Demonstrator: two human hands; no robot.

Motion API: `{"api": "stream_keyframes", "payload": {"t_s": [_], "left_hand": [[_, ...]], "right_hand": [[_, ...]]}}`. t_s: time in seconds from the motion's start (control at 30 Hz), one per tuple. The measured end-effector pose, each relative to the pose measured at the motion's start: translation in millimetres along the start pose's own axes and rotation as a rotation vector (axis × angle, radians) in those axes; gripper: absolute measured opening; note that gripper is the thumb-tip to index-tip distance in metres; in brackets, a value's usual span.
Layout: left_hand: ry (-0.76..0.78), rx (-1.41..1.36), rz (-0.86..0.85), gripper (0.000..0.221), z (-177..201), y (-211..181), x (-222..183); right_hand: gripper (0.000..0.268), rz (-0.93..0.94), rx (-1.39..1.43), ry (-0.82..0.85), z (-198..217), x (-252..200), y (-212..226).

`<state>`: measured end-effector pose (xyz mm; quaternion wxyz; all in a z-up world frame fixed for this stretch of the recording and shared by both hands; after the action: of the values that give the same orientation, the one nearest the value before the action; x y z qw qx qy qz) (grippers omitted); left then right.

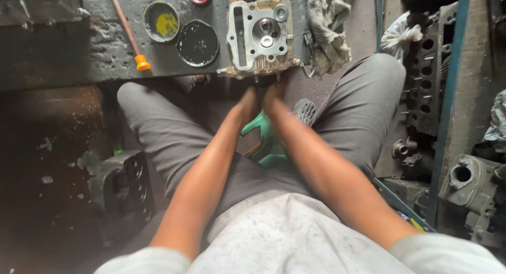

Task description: The person cleans and fits valves into an engine head, using a cloth to wipe the components and oil from a container to lubricate the valve stems before inserting them.

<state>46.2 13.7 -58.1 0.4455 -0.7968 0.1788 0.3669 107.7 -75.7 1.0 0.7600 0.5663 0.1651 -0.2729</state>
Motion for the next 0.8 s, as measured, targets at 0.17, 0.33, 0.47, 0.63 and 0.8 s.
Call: {"api": "stream_keyframes", "payload": {"t_s": [0.17, 0.33, 0.47, 0.63, 0.8], "left_hand": [[-0.036, 0.005, -0.026, 0.052, 3, 4, 11], [0.234, -0.239, -0.086, 0.053, 4, 29, -35], [-0.103, 0.046, 0.059, 0.054, 3, -8, 15], [0.151, -0.221, -0.054, 0.056, 1, 13, -2], [0.291, -0.438, 0.048, 0.057, -1, 12, -9]], "right_hand": [[0.026, 0.014, -0.076, 0.098, -10, -43, -24], [0.026, -0.066, 0.078, -0.045, 14, 51, 18], [0.025, -0.025, 0.042, -0.009, 6, 1, 7], [0.025, -0.005, 0.051, -0.002, 11, 12, 22], [0.024, -0.013, 0.109, -0.035, 17, 33, 47]]}}
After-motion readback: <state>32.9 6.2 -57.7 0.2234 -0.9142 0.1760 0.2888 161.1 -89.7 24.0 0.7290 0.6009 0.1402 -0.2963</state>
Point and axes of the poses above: each hand's wrist, its own x-axis towards the middle knuckle, its own z-axis out of the back of the hand, y = z × x, the point moved 2 cm from there along x, towards the middle knuckle, and after that the axes turned 13 degrees about -x, right-handed, at the moved point
